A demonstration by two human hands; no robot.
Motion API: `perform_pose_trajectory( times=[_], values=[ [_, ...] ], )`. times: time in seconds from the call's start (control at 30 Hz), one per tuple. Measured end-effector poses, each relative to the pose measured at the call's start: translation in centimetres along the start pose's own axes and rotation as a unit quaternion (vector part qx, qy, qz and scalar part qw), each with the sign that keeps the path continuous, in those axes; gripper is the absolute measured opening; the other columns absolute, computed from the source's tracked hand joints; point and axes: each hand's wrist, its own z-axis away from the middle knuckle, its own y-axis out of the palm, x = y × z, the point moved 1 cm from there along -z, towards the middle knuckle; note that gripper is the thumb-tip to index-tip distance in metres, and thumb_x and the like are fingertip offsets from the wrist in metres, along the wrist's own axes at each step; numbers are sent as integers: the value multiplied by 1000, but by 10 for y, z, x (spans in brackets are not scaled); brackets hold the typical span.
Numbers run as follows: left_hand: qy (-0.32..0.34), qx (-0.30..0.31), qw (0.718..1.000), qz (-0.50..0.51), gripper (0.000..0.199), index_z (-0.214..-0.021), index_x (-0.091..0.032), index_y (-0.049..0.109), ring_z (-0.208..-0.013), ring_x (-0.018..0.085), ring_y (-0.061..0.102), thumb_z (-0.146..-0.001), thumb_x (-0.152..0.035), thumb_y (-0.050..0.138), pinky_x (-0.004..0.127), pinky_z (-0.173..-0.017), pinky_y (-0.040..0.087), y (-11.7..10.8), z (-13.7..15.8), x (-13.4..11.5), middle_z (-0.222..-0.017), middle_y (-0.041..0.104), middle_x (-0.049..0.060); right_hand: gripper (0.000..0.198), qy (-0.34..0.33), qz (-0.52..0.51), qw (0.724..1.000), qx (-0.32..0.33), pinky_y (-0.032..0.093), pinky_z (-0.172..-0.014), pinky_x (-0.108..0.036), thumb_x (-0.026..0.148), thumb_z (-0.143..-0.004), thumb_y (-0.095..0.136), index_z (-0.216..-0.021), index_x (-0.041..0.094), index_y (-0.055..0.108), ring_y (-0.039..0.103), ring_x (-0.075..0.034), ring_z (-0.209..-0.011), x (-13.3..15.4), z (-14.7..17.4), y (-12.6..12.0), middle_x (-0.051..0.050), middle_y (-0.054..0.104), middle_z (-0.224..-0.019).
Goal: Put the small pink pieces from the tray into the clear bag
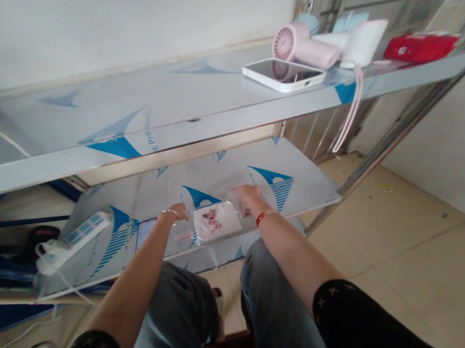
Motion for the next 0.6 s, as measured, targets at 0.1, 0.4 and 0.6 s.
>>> perform_pose_trajectory(
  times=[0.1,0.4,0.6],
  values=[
    [-9,13,1000,-1,53,-111,-16,66,-106,27,63,-62,-32,78,28,-84,50,6,-8,10,-115,68,12,28,-15,19,1000,-2,47,-86,-36,18,-84,59,-109,8,69,61,-30,-106,-3,-4,3,-22,65,-113],
    [-20,28,999,-39,73,-120,-14,60,-116,35,56,-53,-28,86,47,-95,45,14,-34,-1,-127,60,19,45,-25,20,999,-2,46,-81,-31,36,-76,71,-111,9,68,61,-28,-102,-7,-11,6,-20,66,-111],
    [-14,-1,1000,12,53,-98,-14,68,-108,37,59,-49,-23,86,51,-93,43,15,-42,11,-110,68,18,56,8,8,1000,0,46,-81,-33,46,-68,76,-107,7,68,62,-29,-99,-5,-15,-5,-23,66,-107]
  ],
)
